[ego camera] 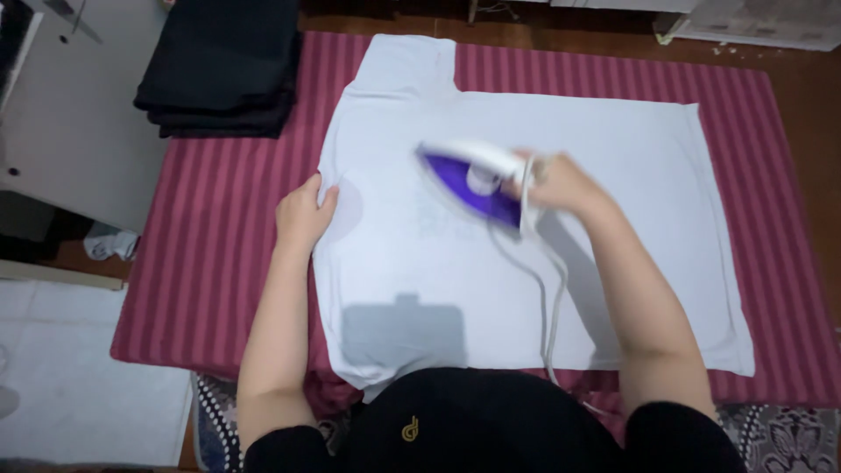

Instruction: Ironing and folding a white t-shirt on an ironing surface.

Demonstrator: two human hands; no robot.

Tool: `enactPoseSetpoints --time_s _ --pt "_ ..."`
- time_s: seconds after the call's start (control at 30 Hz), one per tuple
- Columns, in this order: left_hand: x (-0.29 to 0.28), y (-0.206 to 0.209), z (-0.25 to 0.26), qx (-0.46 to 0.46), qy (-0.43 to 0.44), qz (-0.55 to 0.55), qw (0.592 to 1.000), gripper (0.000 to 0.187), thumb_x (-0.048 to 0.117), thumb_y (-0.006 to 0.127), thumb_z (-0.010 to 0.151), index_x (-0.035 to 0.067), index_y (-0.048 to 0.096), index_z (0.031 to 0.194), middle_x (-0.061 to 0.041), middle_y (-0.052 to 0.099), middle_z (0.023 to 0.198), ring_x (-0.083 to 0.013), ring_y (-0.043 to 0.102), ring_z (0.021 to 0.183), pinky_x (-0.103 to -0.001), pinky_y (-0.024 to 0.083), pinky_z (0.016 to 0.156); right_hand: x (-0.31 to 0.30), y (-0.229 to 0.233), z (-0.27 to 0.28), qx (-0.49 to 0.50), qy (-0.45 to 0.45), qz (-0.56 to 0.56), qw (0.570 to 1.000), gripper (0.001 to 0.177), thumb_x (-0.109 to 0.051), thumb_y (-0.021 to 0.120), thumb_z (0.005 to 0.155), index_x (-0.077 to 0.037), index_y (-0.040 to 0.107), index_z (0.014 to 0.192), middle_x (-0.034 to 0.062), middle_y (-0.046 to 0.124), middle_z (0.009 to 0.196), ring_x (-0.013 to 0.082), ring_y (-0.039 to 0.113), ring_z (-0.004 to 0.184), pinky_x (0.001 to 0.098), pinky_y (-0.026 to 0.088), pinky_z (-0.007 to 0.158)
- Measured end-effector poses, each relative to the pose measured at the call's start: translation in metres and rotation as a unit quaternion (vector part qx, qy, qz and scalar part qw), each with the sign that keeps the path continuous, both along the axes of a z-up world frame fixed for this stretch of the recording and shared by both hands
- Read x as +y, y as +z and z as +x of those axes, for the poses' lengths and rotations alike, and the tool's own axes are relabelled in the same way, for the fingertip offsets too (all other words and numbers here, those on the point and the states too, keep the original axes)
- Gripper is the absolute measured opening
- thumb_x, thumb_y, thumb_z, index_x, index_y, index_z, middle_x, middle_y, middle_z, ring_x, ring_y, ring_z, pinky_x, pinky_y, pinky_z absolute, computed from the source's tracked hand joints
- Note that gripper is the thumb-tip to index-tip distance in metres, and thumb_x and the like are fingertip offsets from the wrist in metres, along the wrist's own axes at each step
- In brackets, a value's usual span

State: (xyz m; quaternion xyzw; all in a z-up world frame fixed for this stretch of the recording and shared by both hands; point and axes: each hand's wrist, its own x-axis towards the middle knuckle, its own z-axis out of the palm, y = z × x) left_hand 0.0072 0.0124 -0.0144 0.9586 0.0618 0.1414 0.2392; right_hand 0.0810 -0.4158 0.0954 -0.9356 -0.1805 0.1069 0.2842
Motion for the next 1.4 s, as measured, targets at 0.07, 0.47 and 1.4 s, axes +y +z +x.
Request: enactPoseSetpoints --time_s 0.07,0.47,1.4 --pt "0.002 -0.006 0.002 -0.016 0.017 -0.014 1.0 0.032 0.037 0.066 0.098 0.008 0.068 0.11 -0.017 0.07 0.076 -0.0407 0.069 0.076 -0.054 0.053 0.067 0.004 0.0 0.027 -0.002 -0.036 0.027 0.999 0.057 -0.037 0.079 0.077 -0.016 0.07 0.129 0.0122 0.078 0.099 0.0223 0.074 0.088 0.0356 0.057 0.083" --pt "0.01 0.004 -0.001 0.024 0.117 -0.028 0.992 0.024 0.032 0.067 0.095 0.017 0.07 0.113 -0.008 0.075 0.083 -0.0343 0.072 0.08 -0.051 0.054 0.068 0.047 0.019 0.026 0.044 0.03 0.034 0.998 0.048 -0.03 0.077 0.073 -0.015 0.076 0.119 0.0095 0.078 0.098 0.0239 0.073 0.09 0.0362 0.055 0.085" --pt "0.019 0.01 -0.007 0.015 0.084 -0.048 0.995 0.026 0.04 0.08 0.085 0.015 0.074 0.086 -0.002 0.07 0.07 -0.0245 0.07 0.068 -0.042 0.052 0.06 0.164 0.014 0.062 0.027 0.008 0.045 0.999 0.037 -0.039 0.076 0.079 -0.01 0.069 0.102 0.0167 0.074 0.087 0.0326 0.072 0.083 0.0445 0.054 0.079"
